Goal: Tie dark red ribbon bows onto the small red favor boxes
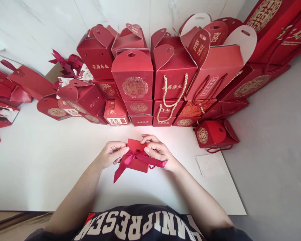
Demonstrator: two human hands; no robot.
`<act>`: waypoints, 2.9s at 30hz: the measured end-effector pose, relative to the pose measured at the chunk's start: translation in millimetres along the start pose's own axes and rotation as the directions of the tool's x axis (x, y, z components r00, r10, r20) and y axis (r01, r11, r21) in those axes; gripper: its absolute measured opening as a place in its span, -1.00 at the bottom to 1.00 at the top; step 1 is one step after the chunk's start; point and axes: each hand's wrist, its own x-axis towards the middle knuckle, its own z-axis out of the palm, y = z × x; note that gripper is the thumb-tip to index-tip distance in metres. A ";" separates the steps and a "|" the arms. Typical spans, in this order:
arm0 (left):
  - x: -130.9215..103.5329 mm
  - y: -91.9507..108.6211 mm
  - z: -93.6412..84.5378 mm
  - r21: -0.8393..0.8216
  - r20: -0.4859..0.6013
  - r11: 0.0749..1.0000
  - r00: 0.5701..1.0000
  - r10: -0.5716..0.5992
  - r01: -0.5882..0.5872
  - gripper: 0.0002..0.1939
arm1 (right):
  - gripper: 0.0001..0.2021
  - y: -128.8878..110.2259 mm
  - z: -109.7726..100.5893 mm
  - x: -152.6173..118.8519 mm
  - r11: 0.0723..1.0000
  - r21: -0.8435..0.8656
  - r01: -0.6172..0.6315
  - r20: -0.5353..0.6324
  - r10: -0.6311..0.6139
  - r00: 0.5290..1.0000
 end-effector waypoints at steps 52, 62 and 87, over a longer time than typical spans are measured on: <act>-17.8 20.1 -10.9 0.040 -0.124 0.999 0.992 0.004 0.001 -0.66 | -0.69 -42.3 17.4 -29.6 0.911 -0.404 -0.084 0.630 0.344 0.696; -13.4 21.8 -13.1 -0.012 -0.217 0.999 0.976 0.027 -0.030 -0.64 | -0.50 -46.8 69.7 -23.3 0.972 -0.182 -0.147 0.489 0.220 0.844; -7.9 8.1 -17.2 0.353 -0.430 0.935 0.894 0.129 0.035 -0.52 | -0.91 -26.9 72.3 -34.5 0.898 -0.429 0.099 -0.008 -0.113 0.994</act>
